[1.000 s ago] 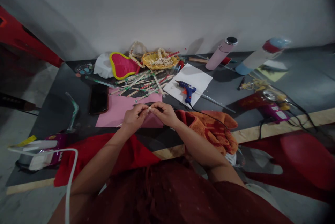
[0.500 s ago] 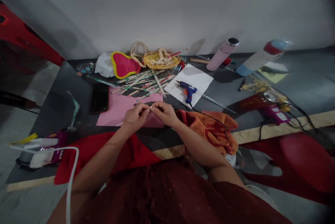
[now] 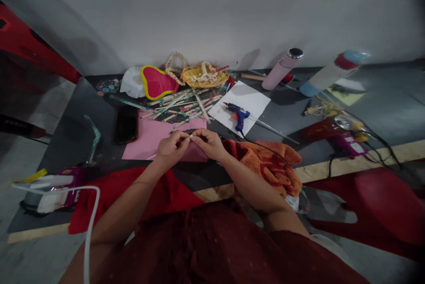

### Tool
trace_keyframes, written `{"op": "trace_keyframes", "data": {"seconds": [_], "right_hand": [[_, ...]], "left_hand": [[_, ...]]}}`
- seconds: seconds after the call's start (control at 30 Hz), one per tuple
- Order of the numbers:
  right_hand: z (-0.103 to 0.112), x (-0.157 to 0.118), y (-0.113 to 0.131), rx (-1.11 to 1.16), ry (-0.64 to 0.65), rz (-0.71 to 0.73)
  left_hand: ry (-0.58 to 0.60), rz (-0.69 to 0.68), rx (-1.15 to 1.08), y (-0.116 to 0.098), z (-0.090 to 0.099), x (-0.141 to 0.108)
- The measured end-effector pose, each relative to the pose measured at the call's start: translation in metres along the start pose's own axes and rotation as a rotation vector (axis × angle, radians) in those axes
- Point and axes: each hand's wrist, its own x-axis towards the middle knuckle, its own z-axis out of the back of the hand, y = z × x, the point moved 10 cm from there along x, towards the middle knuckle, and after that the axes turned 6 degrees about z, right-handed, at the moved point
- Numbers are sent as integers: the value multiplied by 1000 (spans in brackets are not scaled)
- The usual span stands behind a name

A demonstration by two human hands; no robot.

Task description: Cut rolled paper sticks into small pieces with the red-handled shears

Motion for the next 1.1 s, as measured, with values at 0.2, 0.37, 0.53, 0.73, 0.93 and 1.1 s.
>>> {"op": "trace_keyframes", "data": {"seconds": [0.2,0.37,0.53,0.73,0.93,1.1], "right_hand": [[1,0,-2,-14,6,-11],[-1,1,-1,-28,24,5],[4,2,3,-270,35,118],[-15,-1,-1,-764,235,263],[-28,-2,-6,-964,340,246],[-19,0,-2,-969,306,245]], "left_hand": [[-3,-3,-17,-2,0,0],[6,1,-20,-1,-2,0],[-33,27,22,6,5,5],[-167,24,-85,13,35,11],[-180,18,-92,12,40,12],[-197,3,-112,14,40,12]]}}
